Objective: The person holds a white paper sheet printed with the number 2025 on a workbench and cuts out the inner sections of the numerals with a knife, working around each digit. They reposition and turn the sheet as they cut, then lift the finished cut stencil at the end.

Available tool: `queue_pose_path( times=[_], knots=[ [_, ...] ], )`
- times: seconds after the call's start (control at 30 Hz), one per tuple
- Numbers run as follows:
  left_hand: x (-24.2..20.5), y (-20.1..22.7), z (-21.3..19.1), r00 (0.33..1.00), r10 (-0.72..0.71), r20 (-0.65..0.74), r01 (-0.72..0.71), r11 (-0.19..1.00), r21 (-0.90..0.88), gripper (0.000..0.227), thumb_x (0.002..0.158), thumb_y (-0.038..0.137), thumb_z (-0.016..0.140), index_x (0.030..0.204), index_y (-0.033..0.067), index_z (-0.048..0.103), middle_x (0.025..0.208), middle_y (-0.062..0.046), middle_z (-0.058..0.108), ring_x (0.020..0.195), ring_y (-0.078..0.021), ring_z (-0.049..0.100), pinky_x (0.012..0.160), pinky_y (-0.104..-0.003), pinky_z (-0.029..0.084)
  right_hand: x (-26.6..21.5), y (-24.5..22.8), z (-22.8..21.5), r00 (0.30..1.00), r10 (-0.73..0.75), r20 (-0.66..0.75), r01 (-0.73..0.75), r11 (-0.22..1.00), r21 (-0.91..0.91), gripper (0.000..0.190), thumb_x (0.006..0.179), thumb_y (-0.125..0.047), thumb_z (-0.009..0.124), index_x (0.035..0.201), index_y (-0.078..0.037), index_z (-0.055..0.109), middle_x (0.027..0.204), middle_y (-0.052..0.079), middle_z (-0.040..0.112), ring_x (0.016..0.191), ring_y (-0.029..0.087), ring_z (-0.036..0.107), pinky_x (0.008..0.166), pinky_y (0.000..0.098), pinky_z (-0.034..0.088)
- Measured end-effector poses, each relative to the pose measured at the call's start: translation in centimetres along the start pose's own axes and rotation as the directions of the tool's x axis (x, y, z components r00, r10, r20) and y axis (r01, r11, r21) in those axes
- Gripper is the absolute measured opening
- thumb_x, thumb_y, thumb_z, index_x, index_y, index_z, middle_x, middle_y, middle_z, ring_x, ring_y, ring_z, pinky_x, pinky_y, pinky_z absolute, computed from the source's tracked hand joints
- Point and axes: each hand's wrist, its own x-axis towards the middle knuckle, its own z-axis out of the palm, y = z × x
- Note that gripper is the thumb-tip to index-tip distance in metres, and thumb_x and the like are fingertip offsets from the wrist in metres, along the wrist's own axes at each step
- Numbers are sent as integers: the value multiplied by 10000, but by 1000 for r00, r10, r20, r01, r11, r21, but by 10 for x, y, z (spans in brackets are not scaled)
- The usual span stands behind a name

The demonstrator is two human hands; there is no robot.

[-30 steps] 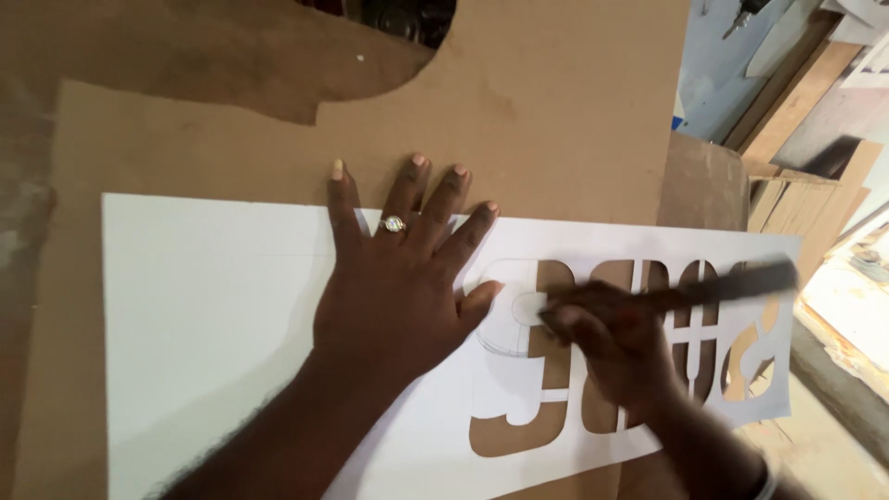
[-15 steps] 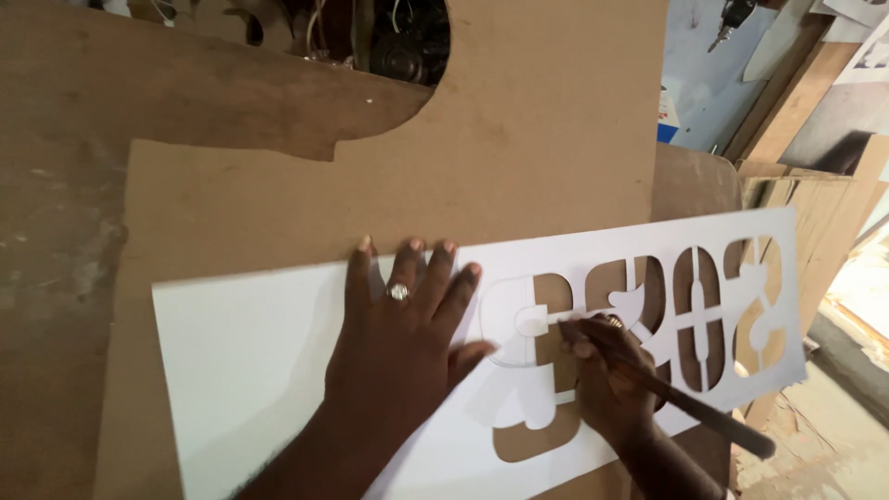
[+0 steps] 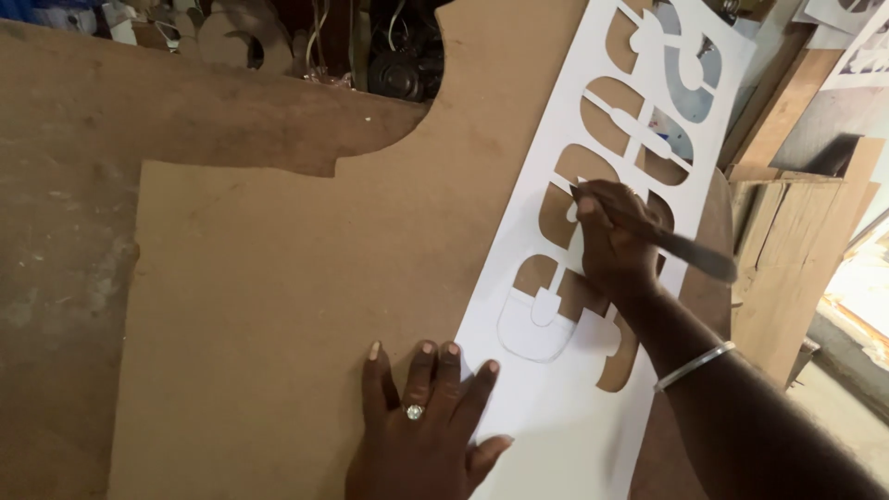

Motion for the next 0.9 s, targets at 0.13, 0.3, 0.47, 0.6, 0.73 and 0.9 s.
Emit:
queue_pose_path(
  times=[0.13, 0.3, 0.47, 0.6, 0.73, 0.9],
  knots=[
    [-1, -5, 6, 999, -14, -36, 15, 1000, 17, 672, 970, 634, 512, 1425, 148, 596, 1348, -264, 566, 1332, -427, 493, 1025, -858, 252, -33, -24, 22, 937, 323, -136, -262, 903, 340, 221, 1085, -255, 620, 1068, -39, 660, 937, 120, 683, 795, 205, 633, 739, 342, 533],
    [-1, -6, 11, 999, -41, -7, 41, 999, -7, 673, 963, 634, 489, 1410, 143, 600, 1415, -223, 549, 1350, -407, 476, 1012, -857, 244, -79, -115, 23, 922, 388, -9, -387, 918, -80, 234, 1050, -168, 559, 919, -37, 702, 756, 68, 694, 663, 143, 612, 611, 313, 489],
    [-1, -4, 18, 997, -77, 20, 77, 997, -2, 672, 988, 644, 432, 1390, 134, 601, 1446, -191, 543, 1406, -384, 454, 1040, -850, 226, -82, -126, 30, 702, 712, 12, -691, 676, 254, 241, 1013, -197, 605, 904, -9, 709, 678, 54, 684, 606, 127, 625, 574, 292, 507],
    [-3, -6, 18, 996, -73, 50, 73, 997, -3, 706, 996, 643, 400, 1389, 87, 591, 1461, -195, 533, 1416, -383, 414, 1040, -845, 209, -76, -131, 33, 682, 732, 9, -723, 672, 161, 257, 1000, -187, 615, 862, 5, 714, 638, 56, 686, 580, 130, 625, 567, 292, 508],
    [-3, -5, 18, 995, -87, 55, 88, 996, -14, 712, 999, 642, 404, 1410, 89, 584, 1485, -185, 522, 1437, -360, 400, 1063, -837, 207, -75, -133, 35, 669, 744, -6, -735, 662, 144, 256, 995, -194, 611, 863, -1, 715, 642, 53, 691, 576, 122, 630, 558, 293, 510],
    [-3, -4, 17, 991, -100, 84, 102, 995, -18, 719, 987, 651, 402, 1406, 93, 576, 1478, -180, 519, 1423, -364, 411, 1058, -845, 197, -74, -134, 35, 697, 717, -9, -711, 692, 125, 263, 998, -203, 601, 864, -6, 713, 637, 50, 690, 566, 117, 633, 547, 289, 511]
  ],
)
